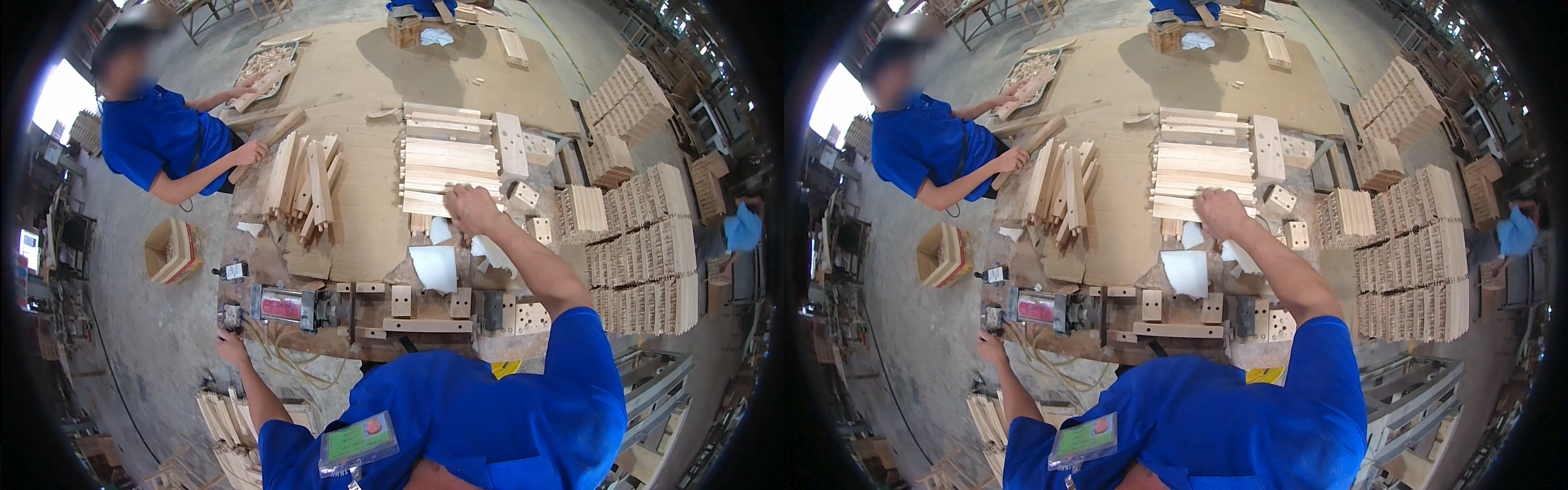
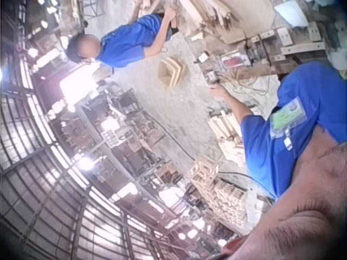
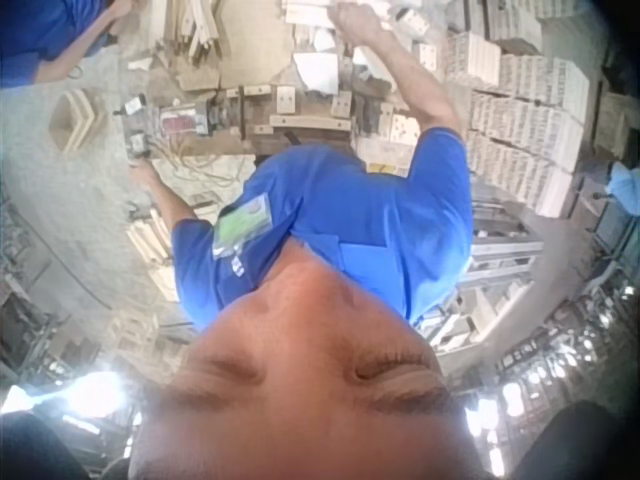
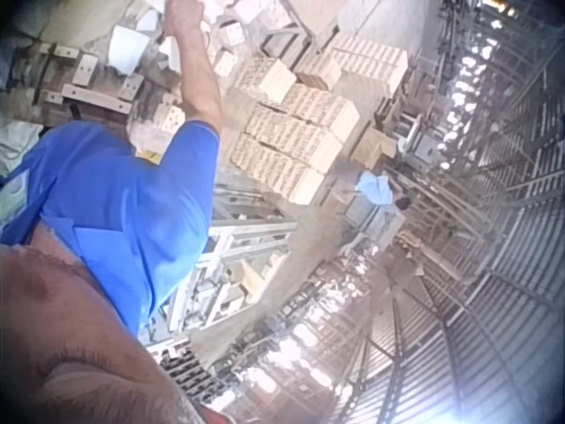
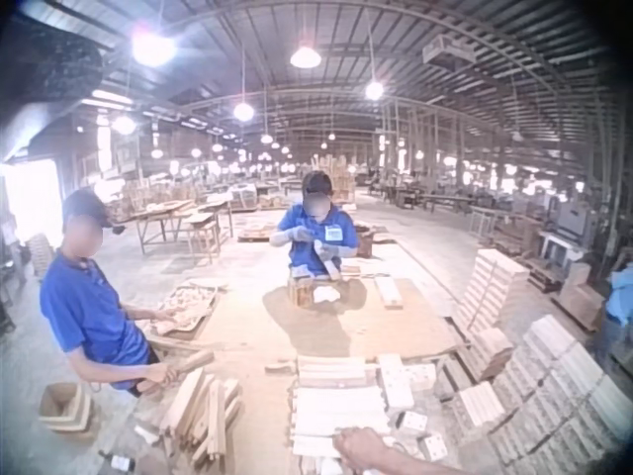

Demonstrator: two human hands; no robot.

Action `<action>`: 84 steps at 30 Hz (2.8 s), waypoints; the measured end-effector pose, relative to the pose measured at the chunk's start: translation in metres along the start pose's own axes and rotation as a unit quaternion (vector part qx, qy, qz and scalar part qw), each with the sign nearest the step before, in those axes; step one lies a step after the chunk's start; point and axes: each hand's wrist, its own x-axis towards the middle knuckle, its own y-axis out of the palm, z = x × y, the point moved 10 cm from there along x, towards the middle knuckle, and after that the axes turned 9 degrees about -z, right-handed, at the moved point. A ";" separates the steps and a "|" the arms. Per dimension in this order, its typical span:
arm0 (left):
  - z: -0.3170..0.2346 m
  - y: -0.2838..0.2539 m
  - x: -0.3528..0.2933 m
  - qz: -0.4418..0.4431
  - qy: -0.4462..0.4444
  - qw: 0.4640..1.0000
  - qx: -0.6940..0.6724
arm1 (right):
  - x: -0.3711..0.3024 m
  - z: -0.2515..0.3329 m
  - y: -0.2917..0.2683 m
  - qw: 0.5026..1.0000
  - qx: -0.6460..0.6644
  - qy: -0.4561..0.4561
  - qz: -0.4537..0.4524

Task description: The person operates a small bench-mounted machine to shape wooden pieces, then picks up small wooden dowels and inserts them into holes in the shaped pieces. The person repeats this cycle, handling wooden pieces and dowels one at a time.

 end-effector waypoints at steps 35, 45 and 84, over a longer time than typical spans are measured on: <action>0.021 0.017 0.006 0.076 0.066 0.956 0.277 | -0.218 -0.066 0.008 0.955 0.003 0.290 -0.061; 0.005 0.008 -0.015 -0.048 0.051 0.931 0.358 | -0.235 -0.073 0.064 0.903 0.205 0.357 0.126; -0.235 0.233 -0.152 0.470 0.179 0.863 -0.043 | -0.180 0.051 0.019 0.769 0.574 0.243 -0.138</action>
